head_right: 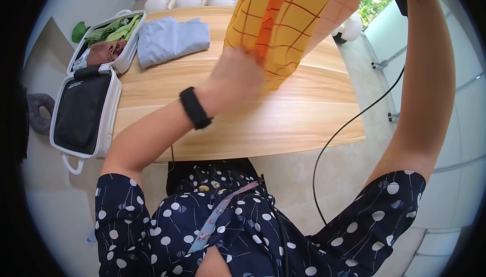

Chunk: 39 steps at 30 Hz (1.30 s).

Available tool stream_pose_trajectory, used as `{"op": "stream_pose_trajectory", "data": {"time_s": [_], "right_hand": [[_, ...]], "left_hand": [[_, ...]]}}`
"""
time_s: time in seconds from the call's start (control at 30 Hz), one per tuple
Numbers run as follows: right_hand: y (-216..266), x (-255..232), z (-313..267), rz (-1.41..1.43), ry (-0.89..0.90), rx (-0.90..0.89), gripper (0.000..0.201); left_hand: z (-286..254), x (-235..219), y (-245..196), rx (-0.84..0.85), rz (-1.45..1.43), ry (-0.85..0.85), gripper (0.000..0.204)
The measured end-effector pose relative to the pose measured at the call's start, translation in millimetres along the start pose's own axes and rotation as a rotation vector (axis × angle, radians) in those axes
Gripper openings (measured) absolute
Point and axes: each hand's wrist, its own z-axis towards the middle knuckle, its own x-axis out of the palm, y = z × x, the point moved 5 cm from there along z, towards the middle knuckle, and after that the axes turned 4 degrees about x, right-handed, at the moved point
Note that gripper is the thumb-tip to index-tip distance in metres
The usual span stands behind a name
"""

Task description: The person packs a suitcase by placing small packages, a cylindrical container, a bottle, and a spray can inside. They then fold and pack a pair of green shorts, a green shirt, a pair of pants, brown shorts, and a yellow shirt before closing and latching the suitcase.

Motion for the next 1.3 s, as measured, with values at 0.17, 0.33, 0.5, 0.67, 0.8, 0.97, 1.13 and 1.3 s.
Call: {"op": "stream_pose_trajectory", "data": {"time_s": [0.17, 0.33, 0.5, 0.67, 0.8, 0.97, 1.13, 1.3], "right_hand": [[64.2, -15.2, -85.6, -0.234, -0.390, -0.420, 0.048], [65.4, -21.3, -77.9, -0.217, -0.385, -0.418, 0.056], [69.2, -27.4, -77.2, -0.225, -0.346, -0.316, 0.061], [69.1, -33.4, -76.5, -0.191, -0.336, -0.275, 0.064], [74.6, -38.4, -79.3, -0.272, -0.316, -0.283, 0.063], [74.0, -34.3, -75.6, -0.348, -0.319, -0.320, 0.058], [84.5, -33.9, -81.6, -0.288, -0.465, -0.562, 0.055], [84.7, -44.3, -90.6, -0.202, -0.422, -0.428, 0.057]], "left_hand": [[-43.0, 16.5, 53.6, -0.022, -0.130, -0.265, 0.013], [-70.6, 19.7, 78.9, -0.190, -0.595, -0.698, 0.008], [-63.4, 34.7, 53.2, -0.203, -0.744, -0.738, 0.016], [-51.8, 24.0, 0.6, -0.205, -0.747, -0.790, 0.020], [-53.0, 4.9, -24.4, -0.226, -0.728, -0.855, 0.021], [-51.9, -18.7, -54.2, 0.033, -0.451, -0.769, 0.017], [-30.8, -16.3, -54.8, 0.112, -0.287, -0.503, 0.017], [-41.9, -0.8, -12.0, -0.040, -0.114, -0.495, 0.015]]}}
